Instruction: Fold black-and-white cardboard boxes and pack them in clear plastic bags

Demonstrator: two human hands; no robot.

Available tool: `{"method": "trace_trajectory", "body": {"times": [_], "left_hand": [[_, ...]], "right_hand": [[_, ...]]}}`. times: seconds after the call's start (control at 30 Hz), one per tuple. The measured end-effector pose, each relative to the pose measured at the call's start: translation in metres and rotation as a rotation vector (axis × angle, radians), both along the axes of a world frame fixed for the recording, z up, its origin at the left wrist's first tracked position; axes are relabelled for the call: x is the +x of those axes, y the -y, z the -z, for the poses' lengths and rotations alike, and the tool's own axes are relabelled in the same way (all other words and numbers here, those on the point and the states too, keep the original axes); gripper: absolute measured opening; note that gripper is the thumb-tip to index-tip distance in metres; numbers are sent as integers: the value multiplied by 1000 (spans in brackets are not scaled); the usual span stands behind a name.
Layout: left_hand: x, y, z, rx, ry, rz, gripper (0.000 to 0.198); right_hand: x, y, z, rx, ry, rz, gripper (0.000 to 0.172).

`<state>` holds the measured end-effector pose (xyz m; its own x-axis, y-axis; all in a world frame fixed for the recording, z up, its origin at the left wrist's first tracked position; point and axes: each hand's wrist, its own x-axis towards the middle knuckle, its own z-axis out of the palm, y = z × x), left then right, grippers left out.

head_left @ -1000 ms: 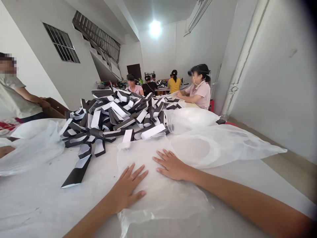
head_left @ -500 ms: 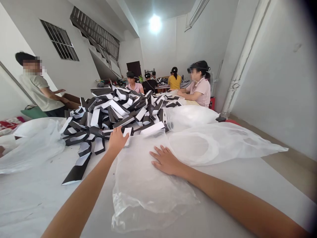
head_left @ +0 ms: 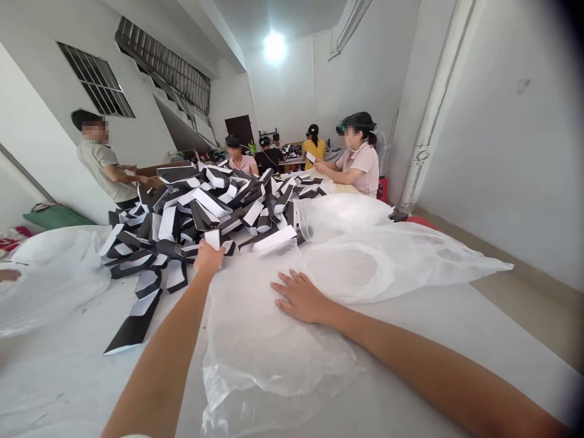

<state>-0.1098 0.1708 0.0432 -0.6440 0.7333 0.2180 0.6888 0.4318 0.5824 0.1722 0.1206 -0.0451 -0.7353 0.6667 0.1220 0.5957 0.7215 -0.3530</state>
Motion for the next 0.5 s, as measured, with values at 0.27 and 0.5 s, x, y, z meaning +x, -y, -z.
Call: {"method": "trace_trajectory", "body": {"times": [0.27, 0.5], "left_hand": [[24, 42, -52, 651, 63, 155, 69], [84, 107, 39, 461, 1181, 498, 45]], "right_hand": [[-8, -3, 0, -28, 28, 36, 59], [-26, -18, -24, 44, 1, 88, 40]]}}
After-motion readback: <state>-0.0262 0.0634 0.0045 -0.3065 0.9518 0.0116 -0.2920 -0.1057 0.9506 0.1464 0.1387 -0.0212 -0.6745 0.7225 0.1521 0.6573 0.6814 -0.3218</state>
